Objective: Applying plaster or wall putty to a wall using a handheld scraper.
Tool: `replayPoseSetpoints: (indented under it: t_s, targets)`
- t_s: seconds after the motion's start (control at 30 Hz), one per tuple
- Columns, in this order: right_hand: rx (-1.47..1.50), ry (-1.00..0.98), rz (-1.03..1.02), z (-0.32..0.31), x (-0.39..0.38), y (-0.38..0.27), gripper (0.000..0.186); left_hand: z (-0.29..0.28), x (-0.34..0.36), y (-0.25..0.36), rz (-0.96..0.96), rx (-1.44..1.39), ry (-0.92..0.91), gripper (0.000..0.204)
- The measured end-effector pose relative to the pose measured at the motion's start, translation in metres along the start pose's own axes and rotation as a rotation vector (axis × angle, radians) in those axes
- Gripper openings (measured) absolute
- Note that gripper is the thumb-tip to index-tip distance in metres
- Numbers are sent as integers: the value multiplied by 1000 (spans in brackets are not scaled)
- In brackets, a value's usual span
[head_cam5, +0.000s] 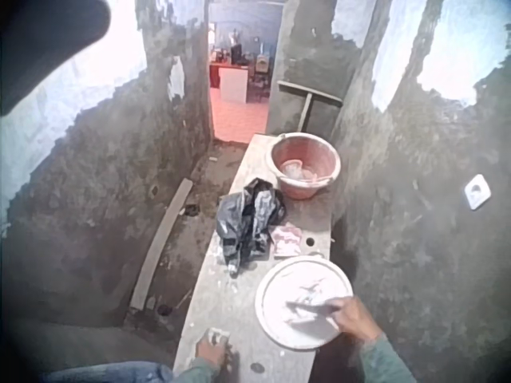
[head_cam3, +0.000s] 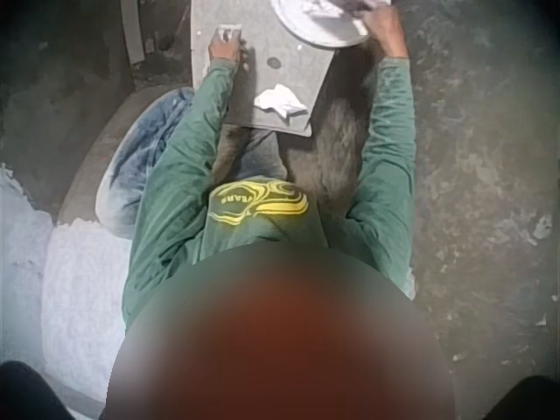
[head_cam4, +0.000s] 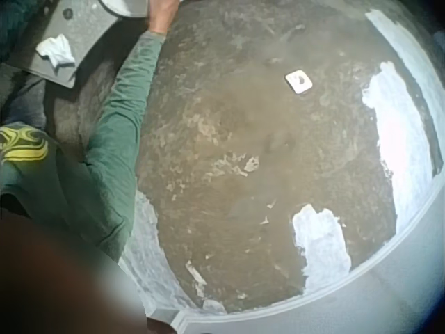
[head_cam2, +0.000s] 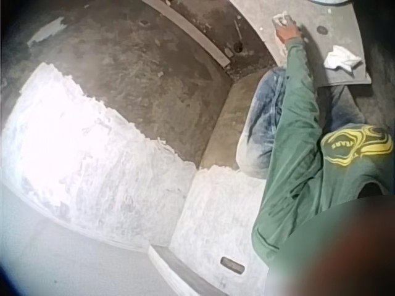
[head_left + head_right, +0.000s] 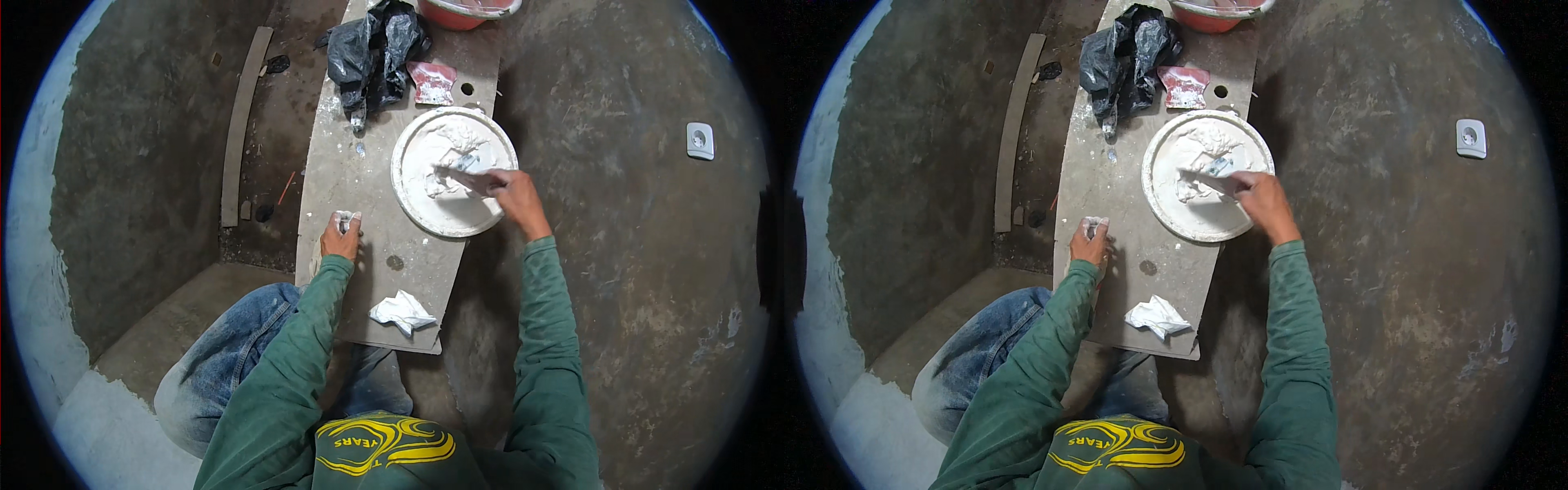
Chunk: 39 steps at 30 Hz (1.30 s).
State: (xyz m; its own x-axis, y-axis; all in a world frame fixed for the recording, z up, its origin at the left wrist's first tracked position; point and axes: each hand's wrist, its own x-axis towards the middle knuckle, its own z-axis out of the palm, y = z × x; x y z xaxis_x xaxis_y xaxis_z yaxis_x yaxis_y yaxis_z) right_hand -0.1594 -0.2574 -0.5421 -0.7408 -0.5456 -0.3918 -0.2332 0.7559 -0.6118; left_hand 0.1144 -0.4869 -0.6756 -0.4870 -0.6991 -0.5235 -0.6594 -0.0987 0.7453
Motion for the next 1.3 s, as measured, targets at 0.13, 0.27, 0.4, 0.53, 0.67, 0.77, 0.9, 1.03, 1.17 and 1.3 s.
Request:
replayPoseSetpoints:
  t_s: [0.13,0.27,0.4,0.53,0.67,0.77,0.9,1.03,1.17,1.3]
  targets:
    - [449,42,271,-17,-6,20,27,-10,-9,18,67,-23,41,30]
    - [1122,155,211,21,-23,60,23,-19,-16,30,-80,-104,1,30]
    - [1679,230,193,66,-43,91,30,-16,-8,12,52,-46,22,30]
    - [1881,274,135,94,-48,63,42,-28,6,5,57,-109,27,30]
    - [2025,299,0,80,-63,49,51,-26,-12,58,-3,-345,-84,27]
    - [2122,327,-106,56,-80,29,52,-26,-14,99,23,-433,-84,27]
    - [2169,505,-184,7,-148,4,56,5,-20,178,169,-585,-161,28]
    - [2598,335,-480,-9,-243,12,48,79,-32,288,510,-581,-247,27]
    - [1864,926,-293,-110,-354,-78,46,135,-162,445,916,-614,-617,28]
    - [1593,1257,-270,-166,-507,-126,52,187,-340,540,1271,-712,-821,36]
